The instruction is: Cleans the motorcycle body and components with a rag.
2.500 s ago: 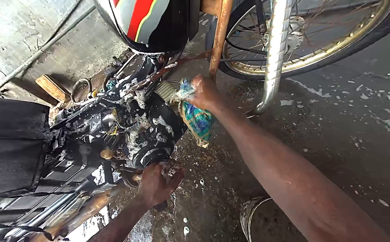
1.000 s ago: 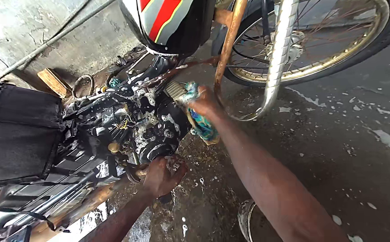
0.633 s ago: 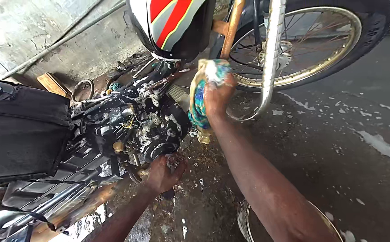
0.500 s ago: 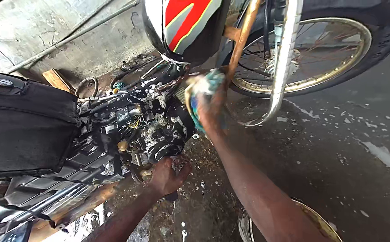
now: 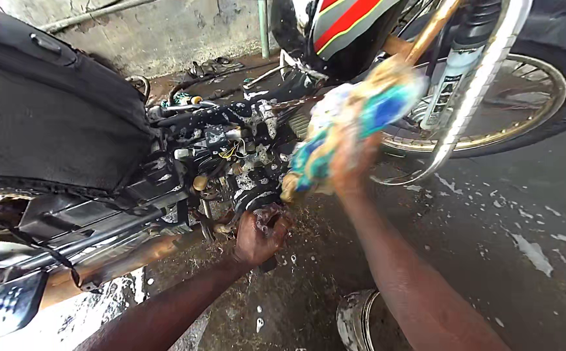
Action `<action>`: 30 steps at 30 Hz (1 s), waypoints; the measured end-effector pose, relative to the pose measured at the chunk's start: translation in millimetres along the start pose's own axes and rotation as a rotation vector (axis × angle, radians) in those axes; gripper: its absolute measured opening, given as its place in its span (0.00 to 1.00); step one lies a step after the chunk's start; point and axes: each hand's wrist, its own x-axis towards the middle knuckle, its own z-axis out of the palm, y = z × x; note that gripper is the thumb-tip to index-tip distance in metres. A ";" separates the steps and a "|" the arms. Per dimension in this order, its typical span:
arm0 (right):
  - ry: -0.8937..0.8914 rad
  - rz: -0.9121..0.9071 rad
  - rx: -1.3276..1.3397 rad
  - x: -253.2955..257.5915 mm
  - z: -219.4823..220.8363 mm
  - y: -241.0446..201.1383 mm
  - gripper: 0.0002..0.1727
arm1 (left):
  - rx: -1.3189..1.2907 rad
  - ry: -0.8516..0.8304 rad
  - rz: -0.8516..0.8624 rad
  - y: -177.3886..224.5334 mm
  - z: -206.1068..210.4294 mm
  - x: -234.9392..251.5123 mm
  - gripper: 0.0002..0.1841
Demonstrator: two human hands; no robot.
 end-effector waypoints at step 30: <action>-0.343 0.126 -0.396 -51.1 -35.3 -42.7 0.34 | 0.336 -0.785 0.197 9.4 -25.7 3.1 0.24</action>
